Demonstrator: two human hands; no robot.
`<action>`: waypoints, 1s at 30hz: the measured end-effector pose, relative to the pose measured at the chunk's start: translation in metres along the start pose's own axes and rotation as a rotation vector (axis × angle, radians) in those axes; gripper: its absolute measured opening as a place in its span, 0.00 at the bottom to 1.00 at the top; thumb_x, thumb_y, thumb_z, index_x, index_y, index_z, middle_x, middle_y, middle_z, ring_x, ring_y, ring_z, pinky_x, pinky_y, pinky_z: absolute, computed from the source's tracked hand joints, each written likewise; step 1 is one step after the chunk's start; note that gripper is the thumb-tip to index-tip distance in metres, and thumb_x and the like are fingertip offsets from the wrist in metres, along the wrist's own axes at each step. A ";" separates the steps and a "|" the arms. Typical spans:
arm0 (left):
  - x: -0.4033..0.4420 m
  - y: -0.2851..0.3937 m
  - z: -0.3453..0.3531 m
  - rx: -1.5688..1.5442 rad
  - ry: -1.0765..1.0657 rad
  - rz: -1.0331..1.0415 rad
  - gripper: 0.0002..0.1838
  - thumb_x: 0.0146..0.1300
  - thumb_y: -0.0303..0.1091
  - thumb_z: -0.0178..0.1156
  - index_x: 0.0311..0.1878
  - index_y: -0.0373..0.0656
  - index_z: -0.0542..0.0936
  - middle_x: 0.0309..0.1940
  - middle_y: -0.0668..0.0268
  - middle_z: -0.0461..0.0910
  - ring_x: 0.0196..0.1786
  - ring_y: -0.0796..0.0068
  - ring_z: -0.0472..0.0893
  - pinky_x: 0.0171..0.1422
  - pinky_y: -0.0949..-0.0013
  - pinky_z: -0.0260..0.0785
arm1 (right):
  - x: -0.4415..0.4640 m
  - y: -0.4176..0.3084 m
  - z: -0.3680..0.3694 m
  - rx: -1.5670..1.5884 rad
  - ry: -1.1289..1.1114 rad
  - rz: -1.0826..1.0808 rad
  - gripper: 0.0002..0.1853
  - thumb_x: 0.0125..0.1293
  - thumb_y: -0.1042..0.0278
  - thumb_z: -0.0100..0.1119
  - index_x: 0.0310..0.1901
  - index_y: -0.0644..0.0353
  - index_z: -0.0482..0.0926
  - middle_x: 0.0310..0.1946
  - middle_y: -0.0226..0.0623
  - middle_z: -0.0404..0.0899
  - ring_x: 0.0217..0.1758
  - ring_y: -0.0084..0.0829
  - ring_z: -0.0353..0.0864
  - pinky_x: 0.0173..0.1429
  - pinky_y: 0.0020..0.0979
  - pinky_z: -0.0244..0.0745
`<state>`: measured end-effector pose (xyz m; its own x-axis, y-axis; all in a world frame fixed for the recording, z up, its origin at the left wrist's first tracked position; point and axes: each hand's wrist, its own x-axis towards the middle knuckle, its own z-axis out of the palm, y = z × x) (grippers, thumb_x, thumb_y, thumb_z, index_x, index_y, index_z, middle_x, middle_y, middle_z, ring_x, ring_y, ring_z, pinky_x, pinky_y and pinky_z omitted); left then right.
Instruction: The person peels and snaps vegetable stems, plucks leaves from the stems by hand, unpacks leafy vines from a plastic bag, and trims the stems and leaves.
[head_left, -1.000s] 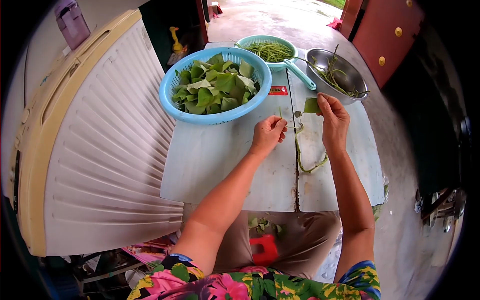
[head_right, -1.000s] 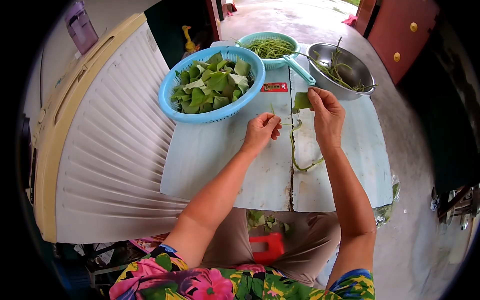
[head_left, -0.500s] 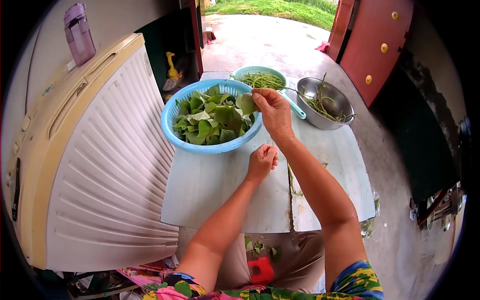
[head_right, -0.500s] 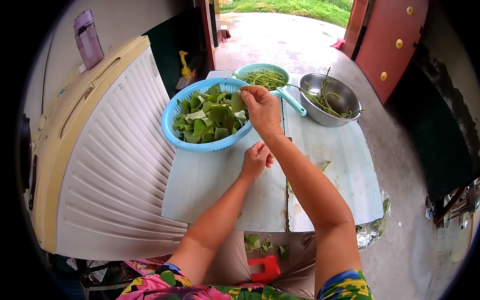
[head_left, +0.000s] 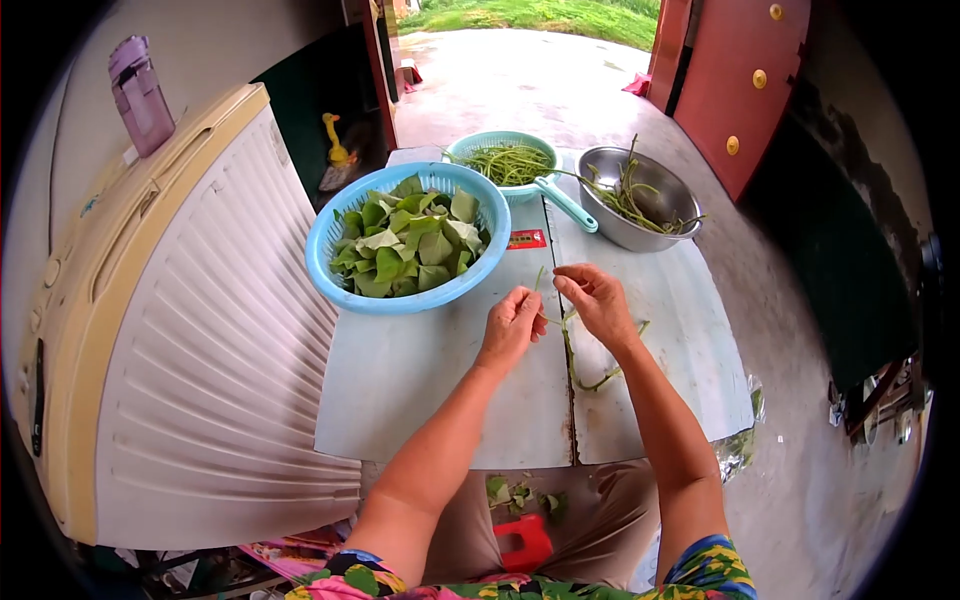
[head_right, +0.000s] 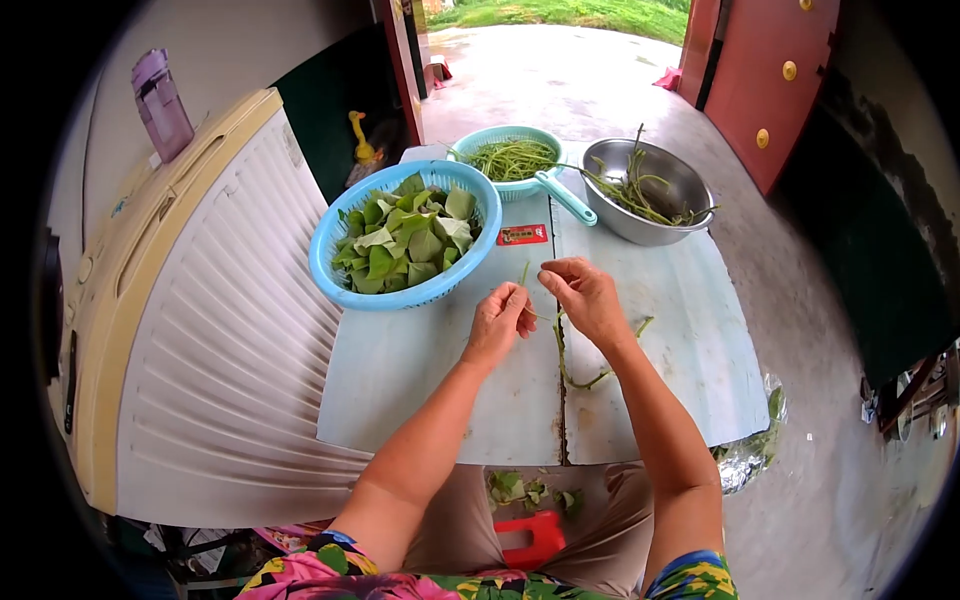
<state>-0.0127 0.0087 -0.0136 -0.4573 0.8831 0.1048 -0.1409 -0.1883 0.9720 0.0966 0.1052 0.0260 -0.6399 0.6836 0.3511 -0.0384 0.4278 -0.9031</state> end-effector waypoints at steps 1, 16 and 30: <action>-0.002 0.003 0.002 0.035 -0.024 0.004 0.13 0.64 0.40 0.47 0.28 0.42 0.69 0.19 0.71 0.70 0.21 0.83 0.71 0.24 0.79 0.63 | -0.004 0.003 -0.003 0.068 -0.050 0.075 0.11 0.57 0.65 0.58 0.37 0.64 0.78 0.27 0.29 0.76 0.29 0.16 0.71 0.34 0.20 0.68; -0.003 -0.006 0.009 0.230 -0.015 0.050 0.09 0.61 0.36 0.52 0.30 0.40 0.72 0.21 0.69 0.72 0.21 0.84 0.69 0.24 0.81 0.62 | -0.020 0.021 -0.002 0.328 -0.013 0.029 0.07 0.57 0.69 0.56 0.28 0.63 0.73 0.22 0.24 0.72 0.25 0.14 0.67 0.30 0.19 0.65; 0.001 -0.003 0.002 0.058 0.114 -0.003 0.08 0.60 0.36 0.54 0.31 0.42 0.72 0.19 0.71 0.71 0.19 0.83 0.70 0.20 0.80 0.61 | -0.015 0.024 -0.004 0.379 0.096 0.086 0.08 0.59 0.66 0.56 0.31 0.63 0.76 0.22 0.25 0.74 0.25 0.14 0.68 0.30 0.17 0.65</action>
<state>-0.0109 0.0105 -0.0162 -0.5545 0.8282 0.0807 -0.0927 -0.1578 0.9831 0.1080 0.1074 0.0000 -0.5788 0.7676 0.2753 -0.2796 0.1304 -0.9512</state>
